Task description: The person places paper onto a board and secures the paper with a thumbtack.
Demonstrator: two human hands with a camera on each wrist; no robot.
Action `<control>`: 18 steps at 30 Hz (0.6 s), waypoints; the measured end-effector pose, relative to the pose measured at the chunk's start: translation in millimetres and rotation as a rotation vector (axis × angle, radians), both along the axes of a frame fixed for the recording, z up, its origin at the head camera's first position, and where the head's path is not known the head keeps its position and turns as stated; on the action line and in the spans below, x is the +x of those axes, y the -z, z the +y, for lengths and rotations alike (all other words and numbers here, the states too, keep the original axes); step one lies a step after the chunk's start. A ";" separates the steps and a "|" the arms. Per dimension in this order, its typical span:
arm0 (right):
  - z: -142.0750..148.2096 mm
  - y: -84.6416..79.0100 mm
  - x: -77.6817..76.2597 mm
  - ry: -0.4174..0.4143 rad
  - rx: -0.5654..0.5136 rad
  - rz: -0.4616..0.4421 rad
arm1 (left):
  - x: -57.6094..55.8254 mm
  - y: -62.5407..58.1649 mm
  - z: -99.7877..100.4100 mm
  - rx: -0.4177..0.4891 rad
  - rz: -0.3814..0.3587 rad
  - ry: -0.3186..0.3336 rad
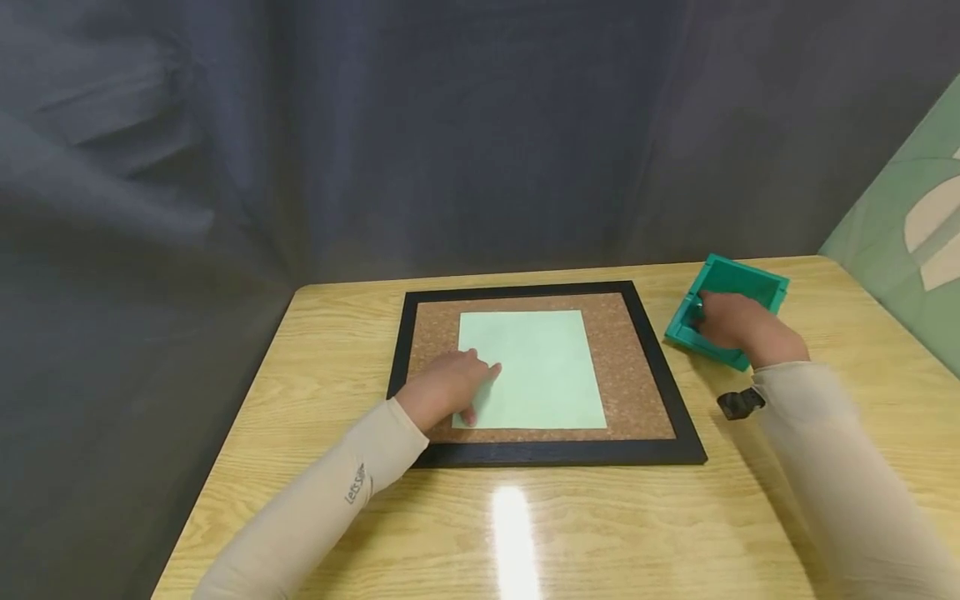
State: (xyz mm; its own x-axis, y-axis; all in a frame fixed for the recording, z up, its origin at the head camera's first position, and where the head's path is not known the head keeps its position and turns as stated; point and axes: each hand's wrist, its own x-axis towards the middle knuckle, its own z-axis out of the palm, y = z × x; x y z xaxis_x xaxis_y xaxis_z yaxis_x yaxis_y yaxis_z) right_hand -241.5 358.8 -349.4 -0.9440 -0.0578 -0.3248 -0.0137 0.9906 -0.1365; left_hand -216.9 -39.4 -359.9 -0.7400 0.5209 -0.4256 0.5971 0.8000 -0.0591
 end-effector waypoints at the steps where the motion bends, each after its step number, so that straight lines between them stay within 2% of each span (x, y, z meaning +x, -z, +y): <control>1: 1.2 2.3 0.3 0.003 0.001 -0.002 | 0.2 -0.1 0.7 0.005 0.001 0.004; 6: 9.3 7.2 -1.5 -0.021 0.026 0.010 | -0.4 -0.9 5.5 0.027 0.017 0.012; 18: 14.6 13.1 -10.8 -0.085 -0.007 0.003 | -4.3 -0.6 9.4 -0.037 0.001 0.020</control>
State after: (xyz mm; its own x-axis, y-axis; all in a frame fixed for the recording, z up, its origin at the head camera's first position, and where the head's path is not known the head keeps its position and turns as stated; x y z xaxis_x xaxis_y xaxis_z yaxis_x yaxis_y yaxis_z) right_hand -252.3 373.5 -362.5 -0.9364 -0.1403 -0.3217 -0.0983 0.9848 -0.1435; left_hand -221.2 -30.0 -359.3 -0.7301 0.5194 -0.4440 0.6129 0.7851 -0.0895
